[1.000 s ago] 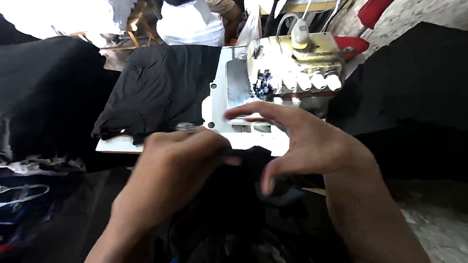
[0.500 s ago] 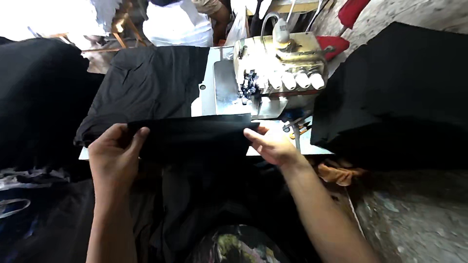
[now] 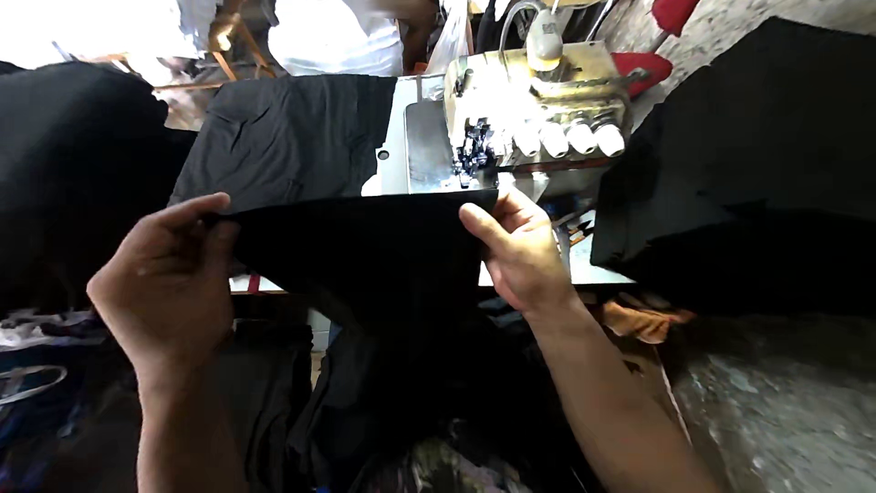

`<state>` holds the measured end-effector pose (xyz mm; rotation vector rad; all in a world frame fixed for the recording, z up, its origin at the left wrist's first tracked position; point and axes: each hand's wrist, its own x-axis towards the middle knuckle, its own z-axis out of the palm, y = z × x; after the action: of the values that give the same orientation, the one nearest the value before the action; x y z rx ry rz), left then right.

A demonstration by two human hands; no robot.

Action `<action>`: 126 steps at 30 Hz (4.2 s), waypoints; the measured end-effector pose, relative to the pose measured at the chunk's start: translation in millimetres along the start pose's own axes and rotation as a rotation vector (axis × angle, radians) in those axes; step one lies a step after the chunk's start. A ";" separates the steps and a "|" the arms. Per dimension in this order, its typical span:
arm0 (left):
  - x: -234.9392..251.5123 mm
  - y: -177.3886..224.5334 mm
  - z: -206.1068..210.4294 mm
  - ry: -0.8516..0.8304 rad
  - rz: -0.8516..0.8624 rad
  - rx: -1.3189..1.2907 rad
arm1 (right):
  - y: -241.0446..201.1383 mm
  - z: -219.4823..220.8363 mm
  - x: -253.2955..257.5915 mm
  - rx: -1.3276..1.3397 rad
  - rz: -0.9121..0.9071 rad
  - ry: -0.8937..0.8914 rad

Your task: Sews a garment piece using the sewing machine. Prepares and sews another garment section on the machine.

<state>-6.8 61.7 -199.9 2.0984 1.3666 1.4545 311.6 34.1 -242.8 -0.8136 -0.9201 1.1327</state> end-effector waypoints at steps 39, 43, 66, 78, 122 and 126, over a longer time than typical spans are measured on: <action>30.4 -43.5 57.3 -0.137 -0.076 0.106 | 39.4 -53.7 26.4 -0.727 -0.274 0.244; 15.0 -6.0 160.3 -0.327 0.097 0.200 | 60.2 -64.8 58.5 -0.913 -0.095 0.216; -21.8 2.5 247.6 -0.169 0.090 0.082 | 65.6 -94.0 19.3 -0.396 -0.051 0.055; -23.6 7.1 205.9 -0.317 0.145 0.088 | 62.5 -99.4 -29.6 -0.529 0.147 0.012; -88.7 -29.9 74.9 -0.249 -0.749 -0.153 | 41.9 -79.5 -63.6 -0.532 0.433 0.072; -100.8 -30.4 83.9 -0.207 -0.697 -0.180 | 49.2 -76.6 -70.4 -0.674 0.263 0.231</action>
<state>39.7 22.1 -319.8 1.3939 1.5837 0.9916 351.4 -28.3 -331.0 -1.6188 -1.0278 0.9202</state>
